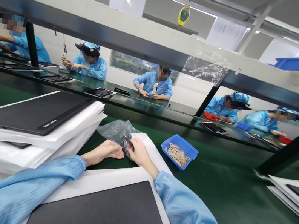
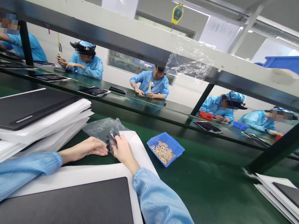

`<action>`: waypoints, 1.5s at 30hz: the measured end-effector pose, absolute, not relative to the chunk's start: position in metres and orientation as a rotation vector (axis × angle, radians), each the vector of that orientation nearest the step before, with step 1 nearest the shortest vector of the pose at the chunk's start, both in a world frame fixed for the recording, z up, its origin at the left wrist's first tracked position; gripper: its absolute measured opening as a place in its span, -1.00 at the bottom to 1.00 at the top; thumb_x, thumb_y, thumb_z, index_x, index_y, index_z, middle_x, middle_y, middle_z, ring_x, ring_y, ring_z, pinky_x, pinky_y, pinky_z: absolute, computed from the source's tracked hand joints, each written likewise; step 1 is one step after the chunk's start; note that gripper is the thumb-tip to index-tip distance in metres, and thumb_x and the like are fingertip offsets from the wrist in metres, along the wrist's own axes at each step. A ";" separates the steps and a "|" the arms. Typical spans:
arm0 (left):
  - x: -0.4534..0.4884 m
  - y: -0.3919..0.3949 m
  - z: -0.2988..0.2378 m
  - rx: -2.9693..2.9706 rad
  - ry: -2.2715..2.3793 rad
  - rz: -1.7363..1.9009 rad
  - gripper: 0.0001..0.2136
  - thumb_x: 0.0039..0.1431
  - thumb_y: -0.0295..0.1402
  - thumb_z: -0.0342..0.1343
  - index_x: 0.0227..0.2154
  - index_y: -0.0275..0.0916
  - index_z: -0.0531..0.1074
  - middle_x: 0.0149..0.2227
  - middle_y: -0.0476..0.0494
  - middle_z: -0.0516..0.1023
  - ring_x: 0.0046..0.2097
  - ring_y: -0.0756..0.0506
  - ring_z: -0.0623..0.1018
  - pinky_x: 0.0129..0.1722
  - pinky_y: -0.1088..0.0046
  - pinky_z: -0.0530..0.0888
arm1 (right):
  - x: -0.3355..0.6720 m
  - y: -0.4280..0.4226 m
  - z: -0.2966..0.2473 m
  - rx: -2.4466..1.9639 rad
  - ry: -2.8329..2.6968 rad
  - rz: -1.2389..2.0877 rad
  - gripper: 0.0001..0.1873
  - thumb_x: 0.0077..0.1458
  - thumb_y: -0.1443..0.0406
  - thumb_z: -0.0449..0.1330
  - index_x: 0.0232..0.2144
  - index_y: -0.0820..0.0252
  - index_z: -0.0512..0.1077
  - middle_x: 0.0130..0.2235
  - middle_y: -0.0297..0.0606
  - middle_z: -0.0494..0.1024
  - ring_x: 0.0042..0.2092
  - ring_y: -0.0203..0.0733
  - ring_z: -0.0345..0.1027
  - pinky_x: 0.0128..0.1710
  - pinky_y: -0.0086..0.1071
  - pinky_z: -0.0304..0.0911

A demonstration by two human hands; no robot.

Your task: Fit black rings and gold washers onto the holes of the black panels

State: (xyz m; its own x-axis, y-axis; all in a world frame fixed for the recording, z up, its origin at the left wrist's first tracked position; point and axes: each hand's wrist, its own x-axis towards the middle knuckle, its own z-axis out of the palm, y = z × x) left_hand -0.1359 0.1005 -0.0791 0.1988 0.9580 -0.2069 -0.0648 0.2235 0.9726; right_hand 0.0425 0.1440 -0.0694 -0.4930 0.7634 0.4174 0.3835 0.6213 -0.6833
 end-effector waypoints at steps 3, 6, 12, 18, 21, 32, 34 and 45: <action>-0.136 0.100 -0.079 1.079 1.098 0.958 -0.76 0.28 -0.27 0.10 -0.12 -0.34 0.41 -0.15 -0.17 0.50 -0.19 -0.08 0.54 -0.20 0.29 0.53 | 0.040 0.139 -0.072 -0.868 -2.115 0.667 -0.86 -0.08 0.46 0.18 -0.52 0.16 0.30 -0.39 -0.31 0.40 -0.33 -0.20 0.32 -0.27 -0.38 0.24; -0.136 0.099 -0.079 1.093 1.096 0.961 -0.76 0.28 -0.28 0.10 -0.10 -0.34 0.41 -0.13 -0.17 0.49 -0.18 -0.09 0.54 -0.19 0.28 0.52 | 0.040 0.136 -0.073 -0.862 -2.119 0.747 -0.92 0.06 0.35 0.15 -0.47 0.18 0.35 -0.54 -0.41 0.39 -0.52 -0.28 0.33 -0.40 -0.44 0.26; -0.136 0.098 -0.079 1.130 1.096 0.950 -0.78 0.27 -0.29 0.11 -0.13 -0.35 0.42 -0.15 -0.17 0.50 -0.18 -0.08 0.54 -0.19 0.29 0.52 | 0.038 0.133 -0.074 -0.924 -2.090 0.860 -0.85 0.06 0.28 0.20 -0.51 0.22 0.41 -0.70 -0.48 0.36 -0.63 -0.31 0.33 -0.48 -0.48 0.28; -0.136 0.098 -0.079 1.169 1.111 0.936 -0.84 0.27 -0.33 0.12 -0.24 -0.36 0.44 -0.22 -0.13 0.52 -0.20 -0.07 0.55 -0.18 0.30 0.52 | 0.037 0.134 -0.073 -1.021 -2.071 0.878 -0.82 0.03 0.26 0.23 -0.54 0.23 0.43 -0.73 -0.45 0.36 -0.65 -0.28 0.33 -0.58 -0.49 0.22; -0.135 0.098 -0.080 1.181 1.114 0.946 -0.83 0.27 -0.32 0.12 -0.25 -0.36 0.44 -0.24 -0.12 0.52 -0.22 -0.06 0.55 -0.19 0.31 0.52 | 0.038 0.134 -0.071 -1.040 -2.093 0.856 -0.81 0.00 0.30 0.24 -0.60 0.23 0.42 -0.74 -0.44 0.36 -0.63 -0.27 0.33 -0.56 -0.48 0.20; -0.133 0.096 -0.076 1.227 1.187 0.899 -0.76 0.28 -0.29 0.10 -0.09 -0.34 0.40 -0.12 -0.18 0.48 -0.16 -0.09 0.53 -0.18 0.28 0.52 | 0.039 0.138 -0.074 -1.091 -2.025 0.915 -0.75 -0.09 0.44 0.22 -0.69 0.19 0.26 -0.76 -0.49 0.28 -0.64 -0.34 0.25 -0.58 -0.50 0.10; -0.133 0.095 -0.074 1.244 1.220 0.873 -0.75 0.28 -0.29 0.10 -0.08 -0.33 0.39 -0.11 -0.18 0.47 -0.17 -0.09 0.53 -0.19 0.28 0.52 | 0.041 0.139 -0.073 -1.099 -1.989 0.976 -0.72 -0.04 0.41 0.24 -0.68 0.20 0.25 -0.74 -0.52 0.25 -0.64 -0.39 0.19 -0.59 -0.51 0.07; -0.137 0.072 -0.034 1.480 1.624 0.550 -0.61 -0.12 -0.12 0.34 -0.75 -0.25 0.34 -0.75 -0.11 0.38 -0.57 -0.21 0.54 -0.62 0.45 0.37 | 0.075 0.114 -0.014 -1.057 -1.889 1.381 -0.72 -0.02 0.26 0.20 -0.66 0.18 0.23 -0.72 -0.56 0.03 -0.68 -0.49 -0.23 -0.69 -0.49 -0.29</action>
